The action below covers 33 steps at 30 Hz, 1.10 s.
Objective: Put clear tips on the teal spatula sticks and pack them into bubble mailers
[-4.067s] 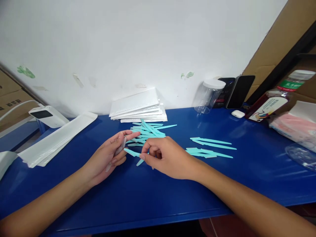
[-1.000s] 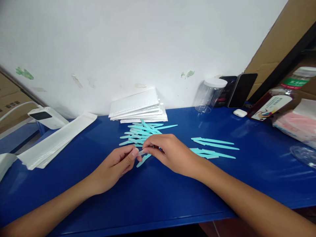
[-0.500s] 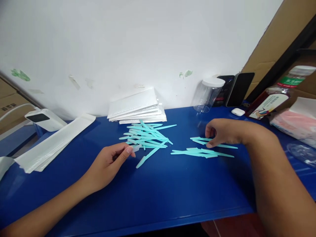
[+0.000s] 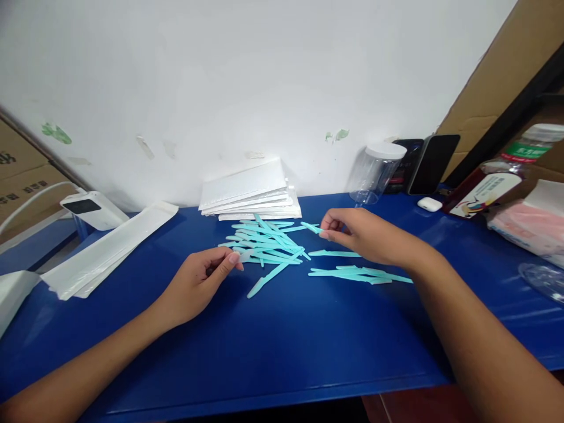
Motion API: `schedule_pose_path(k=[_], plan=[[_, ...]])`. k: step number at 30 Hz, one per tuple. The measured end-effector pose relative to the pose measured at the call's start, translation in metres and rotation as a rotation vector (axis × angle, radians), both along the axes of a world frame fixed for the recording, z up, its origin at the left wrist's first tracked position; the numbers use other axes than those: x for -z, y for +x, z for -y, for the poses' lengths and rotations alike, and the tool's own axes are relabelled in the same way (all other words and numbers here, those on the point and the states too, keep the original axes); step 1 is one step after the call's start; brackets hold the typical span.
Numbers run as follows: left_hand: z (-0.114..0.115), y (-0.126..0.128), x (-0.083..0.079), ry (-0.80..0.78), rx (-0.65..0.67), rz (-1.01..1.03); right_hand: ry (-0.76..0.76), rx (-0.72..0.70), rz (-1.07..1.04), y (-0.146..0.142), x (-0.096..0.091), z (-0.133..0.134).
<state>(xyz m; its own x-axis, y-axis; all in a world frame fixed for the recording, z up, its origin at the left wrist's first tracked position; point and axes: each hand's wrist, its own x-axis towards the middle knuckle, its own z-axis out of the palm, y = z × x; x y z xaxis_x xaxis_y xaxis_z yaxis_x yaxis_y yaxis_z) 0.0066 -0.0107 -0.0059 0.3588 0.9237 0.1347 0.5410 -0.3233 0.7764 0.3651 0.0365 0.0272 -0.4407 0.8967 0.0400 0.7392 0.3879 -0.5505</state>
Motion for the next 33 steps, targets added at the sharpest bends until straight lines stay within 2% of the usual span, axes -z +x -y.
schedule_pose_path(k=[2, 5, 10, 15, 24, 33], plan=[[-0.001, 0.000, 0.000, -0.010, 0.002, -0.001, 0.019, -0.009, -0.125, -0.015, -0.004, 0.007], [-0.001, 0.000, -0.001, -0.008, 0.009, -0.004, -0.052, -0.059, -0.259, -0.037, -0.005, 0.016], [-0.001, 0.002, 0.000, 0.016, 0.027, -0.017, -0.042, -0.144, -0.306, -0.057, 0.001, 0.025], [-0.001, 0.002, 0.000, 0.043, 0.042, -0.035, -0.056, -0.174, -0.304, -0.060, 0.003, 0.026], [0.001, 0.002, 0.000, 0.047, 0.047, -0.031, 0.052, -0.148, -0.293, -0.063, 0.001, 0.029], [0.000, 0.002, 0.000, 0.023, 0.051, -0.019, 0.113, -0.126, -0.368, -0.063, -0.001, 0.029]])
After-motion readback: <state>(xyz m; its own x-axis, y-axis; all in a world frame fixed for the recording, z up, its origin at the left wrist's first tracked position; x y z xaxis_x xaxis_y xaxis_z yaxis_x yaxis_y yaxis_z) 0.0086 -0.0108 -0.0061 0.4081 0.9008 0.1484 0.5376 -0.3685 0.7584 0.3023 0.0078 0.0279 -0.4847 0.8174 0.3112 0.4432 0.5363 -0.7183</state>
